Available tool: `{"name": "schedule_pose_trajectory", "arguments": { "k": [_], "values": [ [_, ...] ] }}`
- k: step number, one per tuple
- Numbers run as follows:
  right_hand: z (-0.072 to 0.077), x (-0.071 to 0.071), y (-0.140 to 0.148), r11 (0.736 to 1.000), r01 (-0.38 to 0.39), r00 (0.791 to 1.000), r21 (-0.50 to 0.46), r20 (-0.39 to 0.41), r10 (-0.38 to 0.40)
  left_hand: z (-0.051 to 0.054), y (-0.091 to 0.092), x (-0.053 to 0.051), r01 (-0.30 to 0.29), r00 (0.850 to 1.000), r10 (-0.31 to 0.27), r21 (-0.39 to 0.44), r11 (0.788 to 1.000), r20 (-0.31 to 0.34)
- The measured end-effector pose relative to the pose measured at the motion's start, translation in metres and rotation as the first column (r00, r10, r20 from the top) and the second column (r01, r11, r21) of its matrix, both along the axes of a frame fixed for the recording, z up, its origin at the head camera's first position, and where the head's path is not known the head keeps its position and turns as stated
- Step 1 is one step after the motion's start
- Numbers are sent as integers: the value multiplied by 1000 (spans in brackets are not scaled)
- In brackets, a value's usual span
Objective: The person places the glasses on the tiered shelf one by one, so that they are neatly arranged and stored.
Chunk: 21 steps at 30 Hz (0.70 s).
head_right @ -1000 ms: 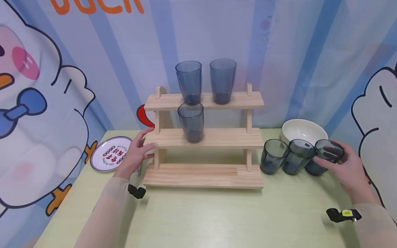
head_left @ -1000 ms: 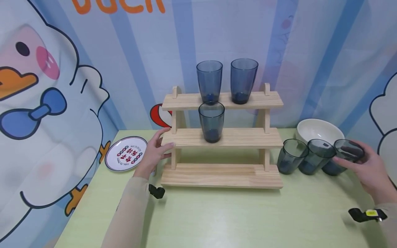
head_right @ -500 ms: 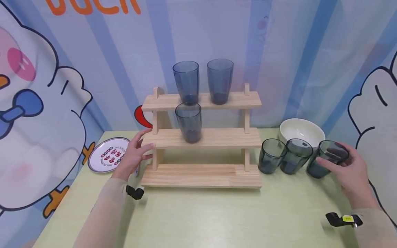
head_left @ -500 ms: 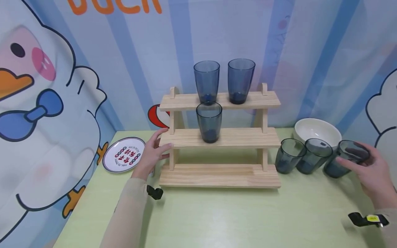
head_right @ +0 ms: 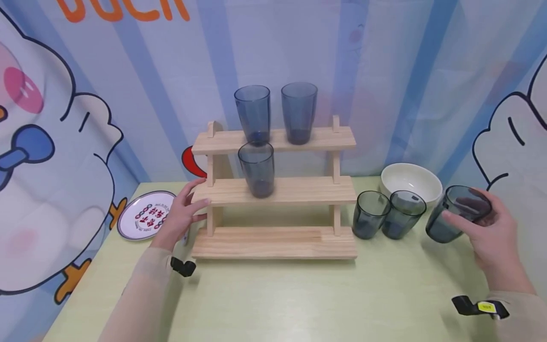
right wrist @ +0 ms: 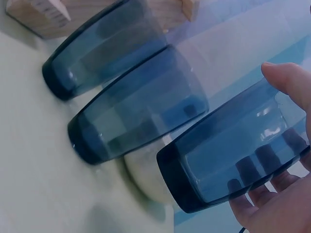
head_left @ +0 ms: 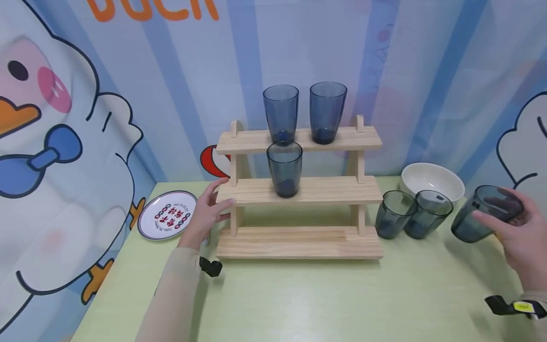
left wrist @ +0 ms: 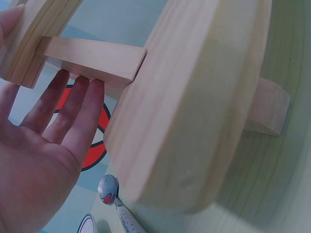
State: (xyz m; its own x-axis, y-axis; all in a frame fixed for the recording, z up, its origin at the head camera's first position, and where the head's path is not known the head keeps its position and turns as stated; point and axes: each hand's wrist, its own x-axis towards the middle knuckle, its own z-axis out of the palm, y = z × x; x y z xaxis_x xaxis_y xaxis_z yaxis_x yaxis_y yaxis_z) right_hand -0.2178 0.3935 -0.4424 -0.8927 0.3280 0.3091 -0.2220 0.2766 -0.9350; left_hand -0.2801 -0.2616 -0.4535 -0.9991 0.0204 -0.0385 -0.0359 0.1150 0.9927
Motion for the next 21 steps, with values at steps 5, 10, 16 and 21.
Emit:
{"name": "schedule_pose_trajectory", "arguments": {
  "k": [5,10,16,21],
  "values": [
    [10,4,-7,999,-45,995,-11,-93,44,0,1,1,3,1000,-3,6,1000,-2],
    [24,9,-19,989,-124,980,-76,-167,110,-1,1,1,1,1000,-1,-1,1000,-10],
    [42,12,-36,957,-238,949,-165,-248,194,-2,0,-1,2,1000,-2,0,1000,-9],
    [57,14,-50,951,-248,952,-183,-231,203,-2,0,-1,4,1000,-4,-3,1000,-5]
  ]
}}
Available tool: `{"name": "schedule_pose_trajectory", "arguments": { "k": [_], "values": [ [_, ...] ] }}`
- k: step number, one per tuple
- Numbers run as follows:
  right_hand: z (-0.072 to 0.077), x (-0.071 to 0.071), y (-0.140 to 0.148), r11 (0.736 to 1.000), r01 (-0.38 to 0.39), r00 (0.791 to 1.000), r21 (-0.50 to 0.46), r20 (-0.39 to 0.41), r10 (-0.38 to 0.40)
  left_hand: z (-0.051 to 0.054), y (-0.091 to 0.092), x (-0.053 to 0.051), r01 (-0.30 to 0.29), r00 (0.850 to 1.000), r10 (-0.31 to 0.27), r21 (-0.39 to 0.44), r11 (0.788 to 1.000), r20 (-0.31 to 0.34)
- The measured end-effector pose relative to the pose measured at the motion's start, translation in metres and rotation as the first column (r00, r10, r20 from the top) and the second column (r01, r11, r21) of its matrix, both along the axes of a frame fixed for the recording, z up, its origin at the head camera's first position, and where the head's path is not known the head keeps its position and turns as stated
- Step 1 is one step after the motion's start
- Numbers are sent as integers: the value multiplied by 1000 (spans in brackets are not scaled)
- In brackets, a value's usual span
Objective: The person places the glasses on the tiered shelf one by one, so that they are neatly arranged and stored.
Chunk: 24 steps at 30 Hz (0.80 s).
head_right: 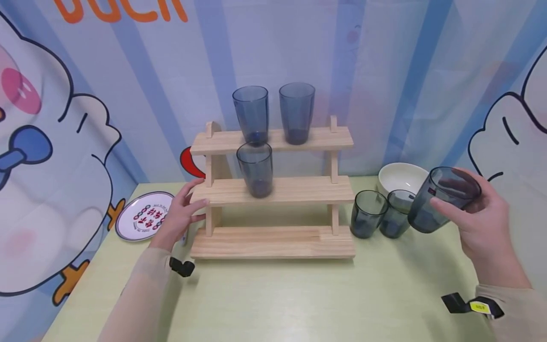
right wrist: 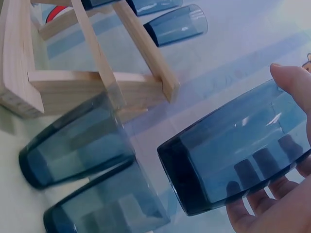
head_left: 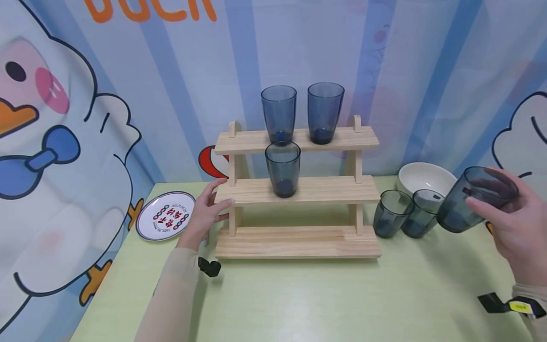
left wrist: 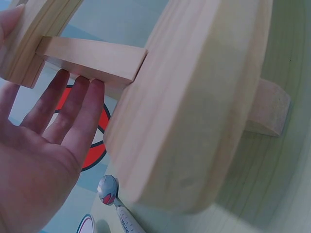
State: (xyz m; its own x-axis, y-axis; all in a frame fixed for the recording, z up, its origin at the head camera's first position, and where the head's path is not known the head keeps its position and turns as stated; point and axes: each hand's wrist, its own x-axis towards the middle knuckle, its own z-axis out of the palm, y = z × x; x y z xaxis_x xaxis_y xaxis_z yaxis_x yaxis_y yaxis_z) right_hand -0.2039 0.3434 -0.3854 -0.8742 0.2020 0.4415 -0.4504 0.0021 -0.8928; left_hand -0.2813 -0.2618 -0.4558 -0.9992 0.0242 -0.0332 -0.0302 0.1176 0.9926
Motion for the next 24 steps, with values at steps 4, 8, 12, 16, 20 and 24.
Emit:
{"name": "schedule_pose_trajectory", "arguments": {
  "k": [4,8,12,16,20,24],
  "values": [
    [9,-2,-11,1000,-22,1000,15,-2,22,0,0,0,2,1000,-2,0,1000,-6],
    [16,-4,-23,997,-73,997,9,-32,73,0,0,0,6,1000,-6,4,1000,-13],
    [22,-8,-37,993,-120,992,-2,-50,120,0,0,0,6,1000,-6,2,1000,-13],
    [28,-12,-50,981,-189,981,-47,-45,187,0,0,0,-1,1000,1,-3,1000,-9],
    [31,-16,-60,963,-253,967,-95,-58,249,1,1,0,-7,1000,7,-4,1000,-5],
    [32,-21,-73,970,-236,971,-64,-44,234,1,1,0,-12,1000,12,-5,1000,2]
  ]
}}
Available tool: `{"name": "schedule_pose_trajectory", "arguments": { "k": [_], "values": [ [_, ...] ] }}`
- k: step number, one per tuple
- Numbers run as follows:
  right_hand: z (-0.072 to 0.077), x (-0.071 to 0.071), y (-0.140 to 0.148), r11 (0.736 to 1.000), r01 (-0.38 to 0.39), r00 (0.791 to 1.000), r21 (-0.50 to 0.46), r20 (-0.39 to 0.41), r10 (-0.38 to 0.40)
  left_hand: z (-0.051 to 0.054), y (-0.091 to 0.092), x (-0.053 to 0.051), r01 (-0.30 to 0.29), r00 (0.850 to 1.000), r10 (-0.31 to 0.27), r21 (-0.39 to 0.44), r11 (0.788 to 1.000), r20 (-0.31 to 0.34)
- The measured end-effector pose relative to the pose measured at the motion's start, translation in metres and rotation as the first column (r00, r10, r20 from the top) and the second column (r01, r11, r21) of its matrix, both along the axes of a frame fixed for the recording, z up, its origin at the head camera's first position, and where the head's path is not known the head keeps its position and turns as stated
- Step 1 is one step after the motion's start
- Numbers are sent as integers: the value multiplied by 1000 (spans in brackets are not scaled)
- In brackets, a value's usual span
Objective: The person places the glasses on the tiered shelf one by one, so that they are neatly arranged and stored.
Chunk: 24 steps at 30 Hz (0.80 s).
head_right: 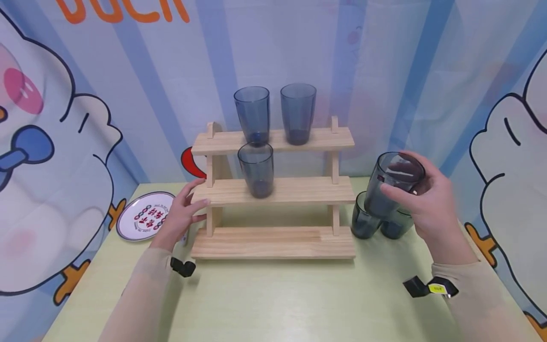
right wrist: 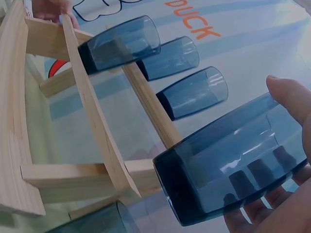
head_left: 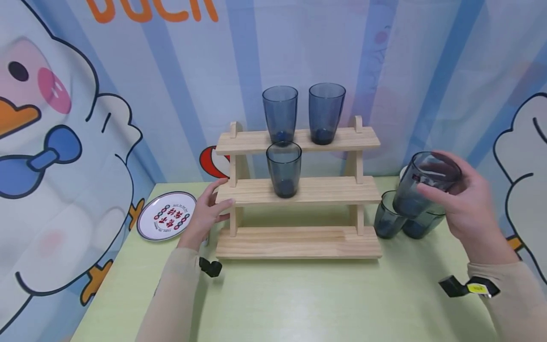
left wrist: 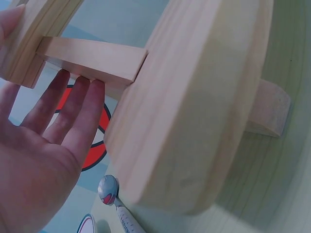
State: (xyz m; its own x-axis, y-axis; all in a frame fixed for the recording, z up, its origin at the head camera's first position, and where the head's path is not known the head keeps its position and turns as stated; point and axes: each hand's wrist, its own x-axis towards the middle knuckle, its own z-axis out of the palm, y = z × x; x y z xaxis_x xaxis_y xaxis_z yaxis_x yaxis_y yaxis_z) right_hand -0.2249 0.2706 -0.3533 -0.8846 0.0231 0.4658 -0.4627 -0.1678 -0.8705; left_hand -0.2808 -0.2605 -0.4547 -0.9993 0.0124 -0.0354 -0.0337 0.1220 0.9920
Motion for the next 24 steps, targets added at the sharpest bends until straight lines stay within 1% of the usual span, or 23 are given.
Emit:
{"name": "schedule_pose_trajectory", "arguments": {
  "k": [4,12,19,22,24],
  "values": [
    [2,-2,-13,1000,6,1000,29,22,-7,0,0,0,1,1000,-1,1,1000,2],
    [5,-10,-44,994,-60,998,92,20,59,0,0,1,-3,1000,3,7,1000,6],
    [4,-23,-64,989,-136,991,65,16,135,0,0,0,-3,1000,3,4,1000,10],
    [6,-27,-73,989,-126,991,82,45,123,0,0,-1,-6,1000,6,4,1000,14],
    [7,-30,-79,988,-107,992,112,83,98,0,0,-1,-7,1000,7,4,1000,13]
  ]
}}
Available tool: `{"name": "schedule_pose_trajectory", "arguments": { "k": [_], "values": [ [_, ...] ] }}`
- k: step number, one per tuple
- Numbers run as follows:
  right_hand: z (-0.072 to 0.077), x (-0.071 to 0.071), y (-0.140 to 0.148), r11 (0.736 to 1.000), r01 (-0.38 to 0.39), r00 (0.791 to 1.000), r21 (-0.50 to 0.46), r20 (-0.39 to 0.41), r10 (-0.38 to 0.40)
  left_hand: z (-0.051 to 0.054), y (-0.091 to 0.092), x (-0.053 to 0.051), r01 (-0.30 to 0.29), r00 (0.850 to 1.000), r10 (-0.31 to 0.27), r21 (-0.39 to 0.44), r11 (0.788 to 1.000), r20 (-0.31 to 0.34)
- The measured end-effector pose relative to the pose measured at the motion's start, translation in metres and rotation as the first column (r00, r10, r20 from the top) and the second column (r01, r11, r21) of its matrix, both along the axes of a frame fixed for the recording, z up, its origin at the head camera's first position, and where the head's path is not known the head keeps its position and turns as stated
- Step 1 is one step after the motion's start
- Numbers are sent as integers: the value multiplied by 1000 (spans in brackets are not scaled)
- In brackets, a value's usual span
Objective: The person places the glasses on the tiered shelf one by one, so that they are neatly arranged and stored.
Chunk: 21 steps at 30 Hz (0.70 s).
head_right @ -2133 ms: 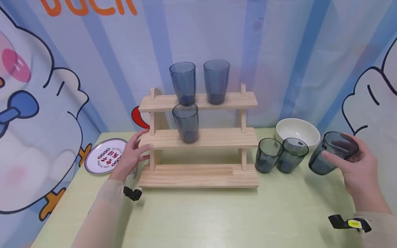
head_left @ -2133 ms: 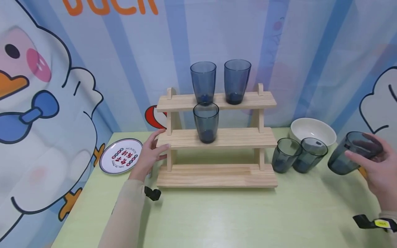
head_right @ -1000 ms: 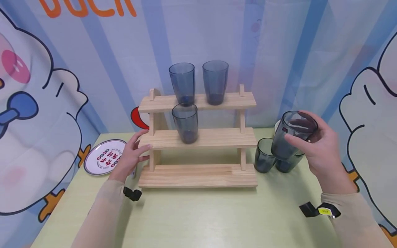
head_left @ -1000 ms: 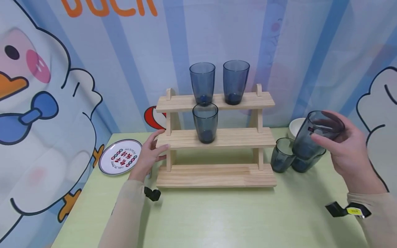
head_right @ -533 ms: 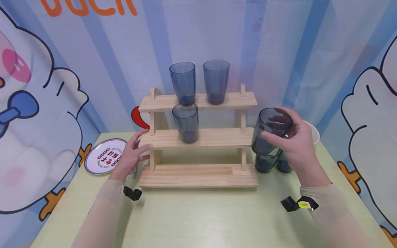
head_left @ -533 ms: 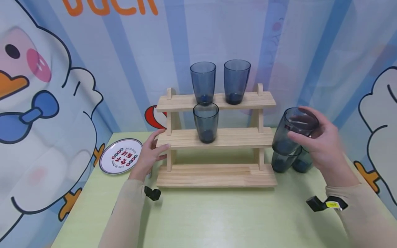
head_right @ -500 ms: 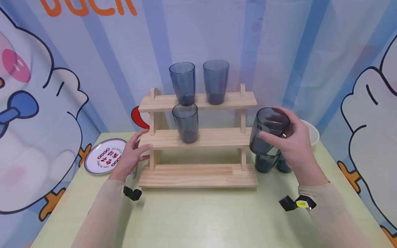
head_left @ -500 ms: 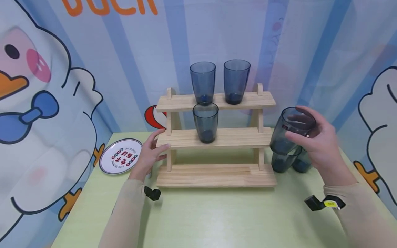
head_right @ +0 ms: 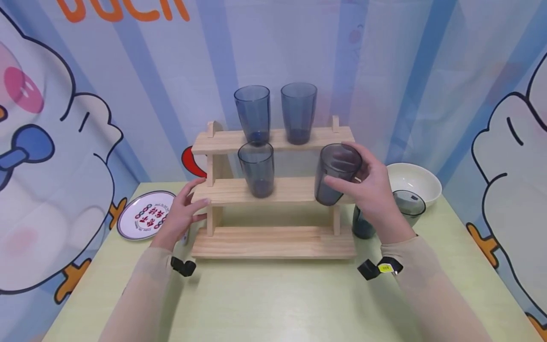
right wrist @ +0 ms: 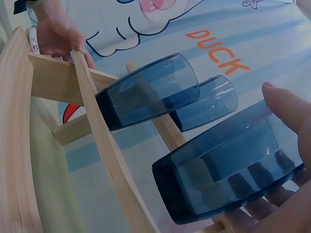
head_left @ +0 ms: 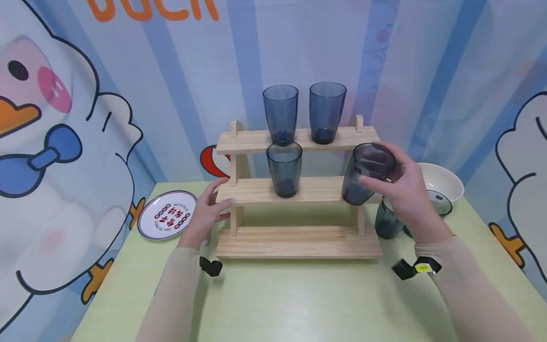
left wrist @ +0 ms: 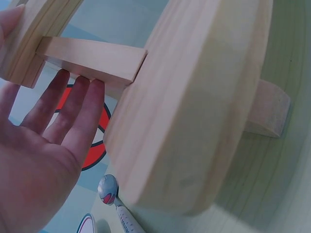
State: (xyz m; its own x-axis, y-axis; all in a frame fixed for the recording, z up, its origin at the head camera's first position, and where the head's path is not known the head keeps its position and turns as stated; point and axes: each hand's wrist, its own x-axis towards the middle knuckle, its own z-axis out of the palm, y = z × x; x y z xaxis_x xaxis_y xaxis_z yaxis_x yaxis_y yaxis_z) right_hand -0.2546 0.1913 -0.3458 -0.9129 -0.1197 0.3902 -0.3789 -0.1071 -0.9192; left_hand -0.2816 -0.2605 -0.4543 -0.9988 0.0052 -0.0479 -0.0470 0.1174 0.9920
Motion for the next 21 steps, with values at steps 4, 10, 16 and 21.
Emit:
{"name": "schedule_pose_trajectory", "arguments": {
  "k": [4,10,16,21],
  "values": [
    [1,-6,-11,998,30,998,52,48,-33,0,0,1,2,1000,-2,-6,1000,-4],
    [-3,-15,-25,996,27,998,88,48,-31,1,-1,2,7,1000,-7,-6,1000,-9],
    [-7,-21,-37,993,29,998,112,48,-35,-1,0,1,3,1000,-3,-2,1000,-3],
    [-9,-27,-45,989,20,999,144,46,-27,-3,-1,0,0,1000,0,-1,1000,-12]
  ]
}}
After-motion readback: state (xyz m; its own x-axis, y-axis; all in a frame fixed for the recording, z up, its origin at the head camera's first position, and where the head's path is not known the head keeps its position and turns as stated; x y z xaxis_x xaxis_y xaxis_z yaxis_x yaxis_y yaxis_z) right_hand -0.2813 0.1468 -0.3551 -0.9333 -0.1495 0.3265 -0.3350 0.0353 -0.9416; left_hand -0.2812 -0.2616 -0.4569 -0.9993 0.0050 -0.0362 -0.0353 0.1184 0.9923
